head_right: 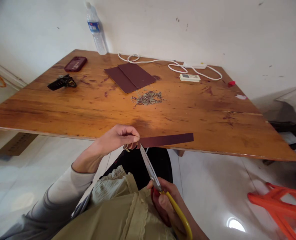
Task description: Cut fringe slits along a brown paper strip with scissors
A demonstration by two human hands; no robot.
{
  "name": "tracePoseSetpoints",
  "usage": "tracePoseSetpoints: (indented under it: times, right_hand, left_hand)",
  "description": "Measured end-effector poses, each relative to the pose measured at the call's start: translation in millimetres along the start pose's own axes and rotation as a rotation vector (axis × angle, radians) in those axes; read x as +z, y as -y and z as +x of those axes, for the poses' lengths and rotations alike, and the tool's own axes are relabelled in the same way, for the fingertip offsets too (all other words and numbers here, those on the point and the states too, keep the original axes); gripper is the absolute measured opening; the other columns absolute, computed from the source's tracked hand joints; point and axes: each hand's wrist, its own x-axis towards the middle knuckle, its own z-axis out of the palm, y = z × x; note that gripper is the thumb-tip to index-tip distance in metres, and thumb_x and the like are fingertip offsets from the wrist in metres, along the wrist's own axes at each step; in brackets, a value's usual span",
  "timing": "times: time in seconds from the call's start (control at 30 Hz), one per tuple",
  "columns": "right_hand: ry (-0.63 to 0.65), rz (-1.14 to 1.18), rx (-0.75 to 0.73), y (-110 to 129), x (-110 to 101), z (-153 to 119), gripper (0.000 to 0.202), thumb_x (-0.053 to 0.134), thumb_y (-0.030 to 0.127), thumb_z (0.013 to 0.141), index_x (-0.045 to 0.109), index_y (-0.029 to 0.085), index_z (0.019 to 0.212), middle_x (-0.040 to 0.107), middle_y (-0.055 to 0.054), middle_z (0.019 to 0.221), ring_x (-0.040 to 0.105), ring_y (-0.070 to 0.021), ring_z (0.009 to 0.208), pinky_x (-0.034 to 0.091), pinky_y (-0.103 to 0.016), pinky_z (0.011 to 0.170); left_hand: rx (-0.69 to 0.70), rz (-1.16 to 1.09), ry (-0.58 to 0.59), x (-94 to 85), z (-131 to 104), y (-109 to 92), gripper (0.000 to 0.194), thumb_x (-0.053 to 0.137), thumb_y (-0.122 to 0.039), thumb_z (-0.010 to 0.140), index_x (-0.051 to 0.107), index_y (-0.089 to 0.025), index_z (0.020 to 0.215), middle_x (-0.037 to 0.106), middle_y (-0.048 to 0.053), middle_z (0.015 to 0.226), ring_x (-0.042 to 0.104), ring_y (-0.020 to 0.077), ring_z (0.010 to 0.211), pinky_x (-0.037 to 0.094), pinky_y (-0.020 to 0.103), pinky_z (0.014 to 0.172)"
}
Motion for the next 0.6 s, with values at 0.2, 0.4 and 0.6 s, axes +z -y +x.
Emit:
tracePoseSetpoints:
  times: [0.2, 0.4, 0.6]
  right_hand:
    - [-0.007, 0.055, 0.009, -6, 1, 0, 0.066, 0.067, 0.079, 0.082, 0.069, 0.019, 0.109, 0.036, 0.009, 0.059, 0.020, -0.0091, 0.048, 0.017, -0.025, 0.047]
    - [0.064, 0.046, 0.044, -8, -9, 1, 0.072, 0.069, 0.082, 0.078, 0.067, 0.019, 0.113, 0.039, 0.010, 0.056, 0.021, -0.0070, 0.045, 0.017, -0.023, 0.045]
    - [0.076, 0.018, 0.007, -1, -8, 3, 0.068, 0.069, 0.079, 0.081, 0.067, 0.018, 0.111, 0.038, 0.011, 0.051, 0.022, -0.0054, 0.040, 0.017, -0.021, 0.042]
  left_hand:
    - [0.013, 0.048, 0.005, 1.4, -2, -2, 0.009, 0.059, -0.019, 0.079, 0.061, -0.017, 0.070, 0.060, -0.002, 0.063, 0.052, 0.0100, 0.058, 0.039, 0.023, 0.056]
    - [0.030, 0.144, 0.008, -0.5, -3, -4, 0.012, 0.055, -0.016, 0.082, 0.057, -0.017, 0.070, 0.057, -0.003, 0.063, 0.050, 0.0096, 0.059, 0.039, 0.023, 0.057]
    - [0.017, 0.120, 0.015, -2.7, -3, -2, 0.012, 0.056, -0.017, 0.082, 0.058, -0.017, 0.070, 0.057, -0.003, 0.064, 0.051, 0.0095, 0.059, 0.040, 0.022, 0.056]
